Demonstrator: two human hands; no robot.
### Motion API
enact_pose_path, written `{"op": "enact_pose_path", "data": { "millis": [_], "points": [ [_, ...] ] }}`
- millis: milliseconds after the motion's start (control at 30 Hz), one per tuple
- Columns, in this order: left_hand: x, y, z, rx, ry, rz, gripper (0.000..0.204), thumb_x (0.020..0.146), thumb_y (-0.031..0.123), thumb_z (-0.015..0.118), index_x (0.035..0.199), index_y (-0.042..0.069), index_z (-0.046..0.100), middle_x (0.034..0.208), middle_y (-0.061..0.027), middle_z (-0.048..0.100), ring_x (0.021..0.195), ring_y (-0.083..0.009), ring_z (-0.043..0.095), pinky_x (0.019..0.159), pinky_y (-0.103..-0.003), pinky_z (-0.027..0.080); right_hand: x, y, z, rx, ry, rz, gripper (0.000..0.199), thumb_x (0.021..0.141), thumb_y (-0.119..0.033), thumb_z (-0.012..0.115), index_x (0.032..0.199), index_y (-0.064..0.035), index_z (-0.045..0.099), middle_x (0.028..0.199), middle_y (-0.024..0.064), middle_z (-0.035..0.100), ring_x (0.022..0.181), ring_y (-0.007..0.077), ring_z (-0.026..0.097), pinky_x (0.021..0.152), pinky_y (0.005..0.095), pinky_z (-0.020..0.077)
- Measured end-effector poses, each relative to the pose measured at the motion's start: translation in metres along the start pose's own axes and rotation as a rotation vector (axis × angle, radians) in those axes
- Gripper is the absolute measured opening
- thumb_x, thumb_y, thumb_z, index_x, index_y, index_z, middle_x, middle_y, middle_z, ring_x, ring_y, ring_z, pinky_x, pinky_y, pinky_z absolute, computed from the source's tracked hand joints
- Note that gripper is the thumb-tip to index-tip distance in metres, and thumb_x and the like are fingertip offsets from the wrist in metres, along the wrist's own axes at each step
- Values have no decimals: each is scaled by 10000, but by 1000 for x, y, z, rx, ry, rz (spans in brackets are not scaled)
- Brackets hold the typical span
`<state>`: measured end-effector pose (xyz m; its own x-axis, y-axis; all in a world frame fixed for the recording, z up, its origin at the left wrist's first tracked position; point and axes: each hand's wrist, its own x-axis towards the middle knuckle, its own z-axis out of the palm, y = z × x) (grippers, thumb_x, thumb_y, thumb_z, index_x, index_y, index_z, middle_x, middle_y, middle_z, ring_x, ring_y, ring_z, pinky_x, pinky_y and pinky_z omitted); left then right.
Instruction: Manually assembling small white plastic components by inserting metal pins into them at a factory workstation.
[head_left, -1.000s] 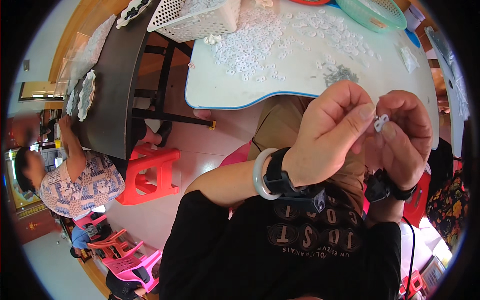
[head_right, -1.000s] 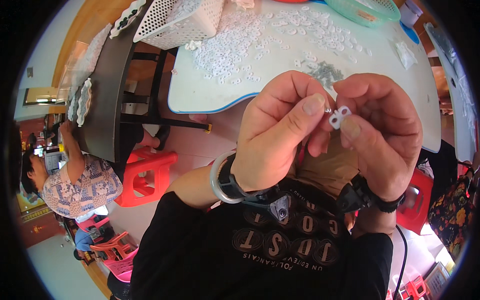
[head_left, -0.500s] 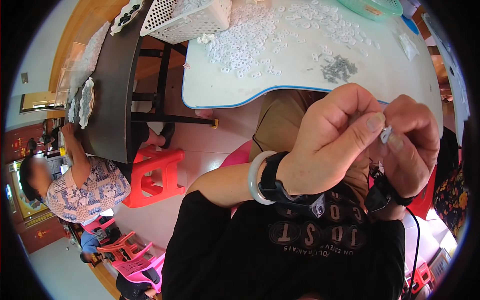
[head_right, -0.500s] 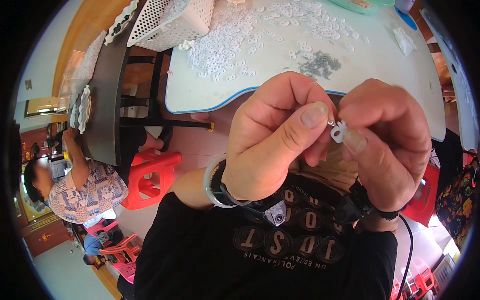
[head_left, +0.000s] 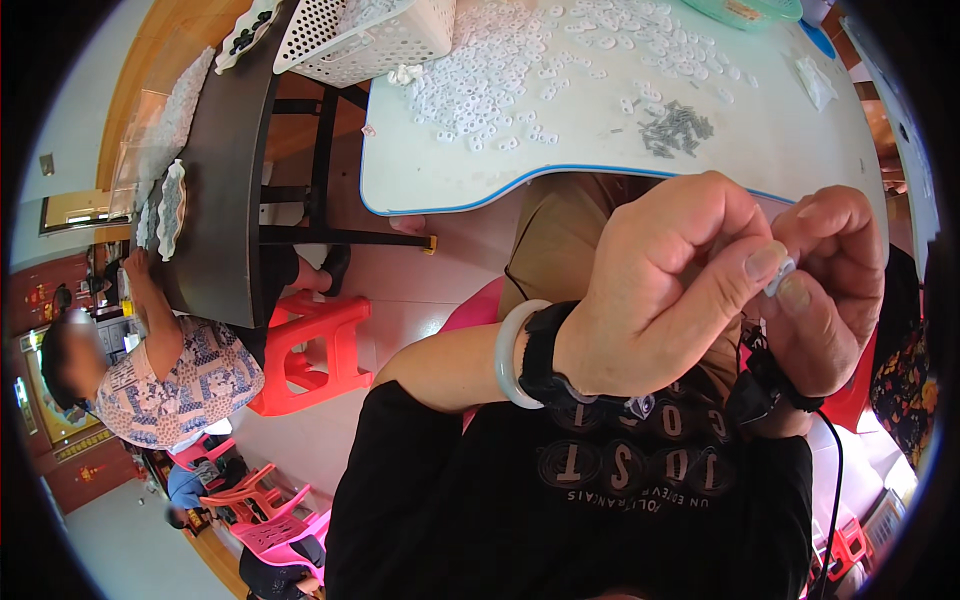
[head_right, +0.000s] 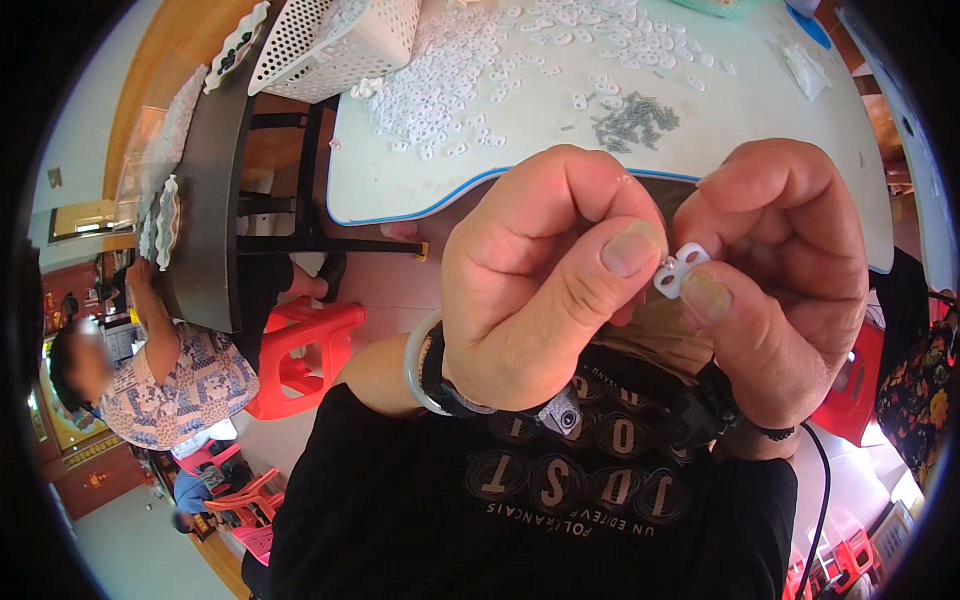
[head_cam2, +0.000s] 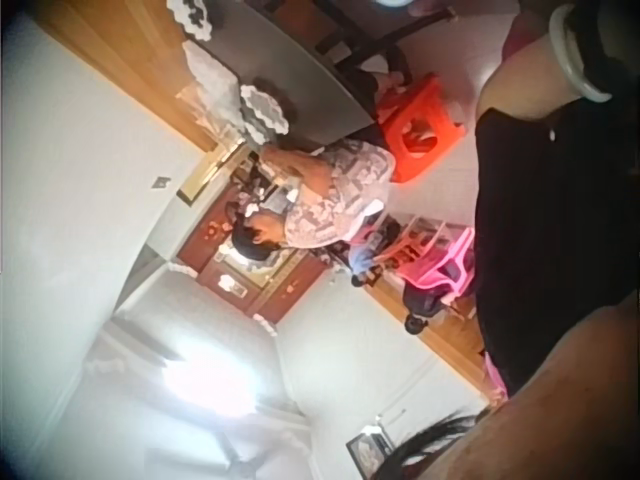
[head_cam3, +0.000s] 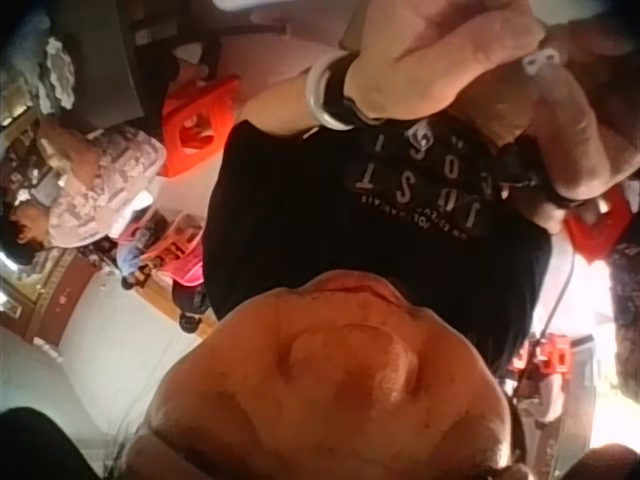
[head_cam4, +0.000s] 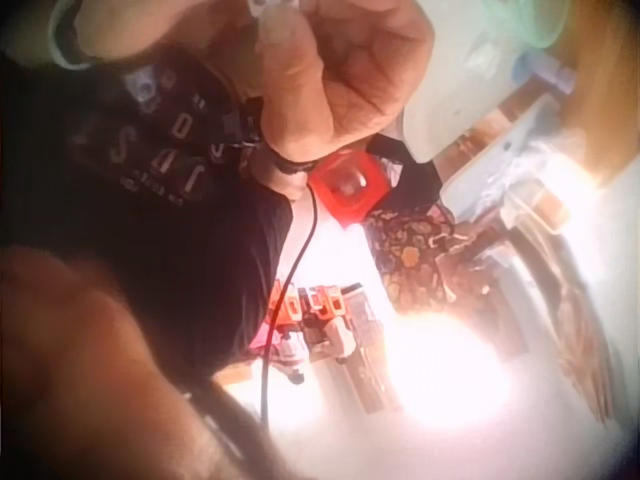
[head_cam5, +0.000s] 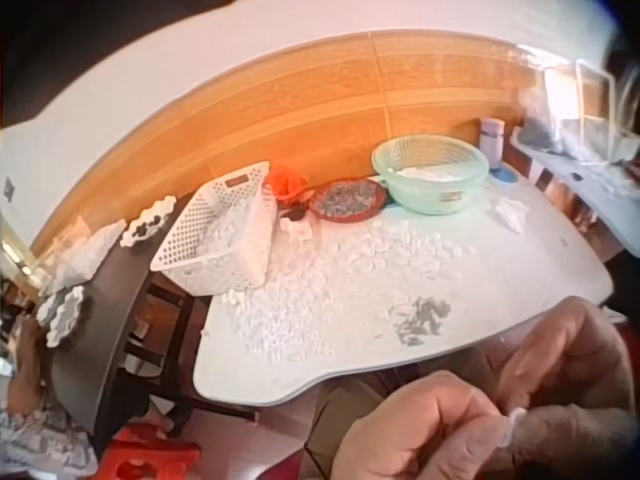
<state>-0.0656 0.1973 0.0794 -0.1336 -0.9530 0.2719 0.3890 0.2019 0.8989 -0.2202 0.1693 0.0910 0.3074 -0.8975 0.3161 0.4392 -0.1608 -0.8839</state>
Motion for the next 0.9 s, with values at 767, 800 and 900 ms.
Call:
{"op": "enact_pose_path", "data": {
  "millis": [767, 800, 900],
  "points": [
    [5, -5, 4, -34, 65, 2, 146, 918, 69, 576, 806, -3, 519, 634, 3, 510, 536, -23, 465, 471, -197, 356, -5, 2, -2, -37, -2, 13, 375, 761, 41, 599, 1110, 53, 463, 817, 93, 626, 731, 92, 572, 690, 195, 440],
    [5, -6, 5, -26, 66, 15, 146, 919, 70, 576, 807, -4, 518, 636, 3, 510, 537, -22, 465, 472, -197, 356, -5, 2, -2, -41, 13, 19, 372, 763, 39, 601, 1108, 50, 464, 821, 93, 626, 732, 93, 572, 689, 195, 440],
    [5, -8, 5, -17, 71, 28, 146, 921, 71, 574, 810, -5, 518, 644, 5, 511, 542, -20, 464, 473, -195, 356, -7, 2, -4, -63, 25, 28, 364, 765, 36, 608, 1100, 42, 466, 830, 94, 626, 732, 93, 569, 690, 197, 438]
  ]
}}
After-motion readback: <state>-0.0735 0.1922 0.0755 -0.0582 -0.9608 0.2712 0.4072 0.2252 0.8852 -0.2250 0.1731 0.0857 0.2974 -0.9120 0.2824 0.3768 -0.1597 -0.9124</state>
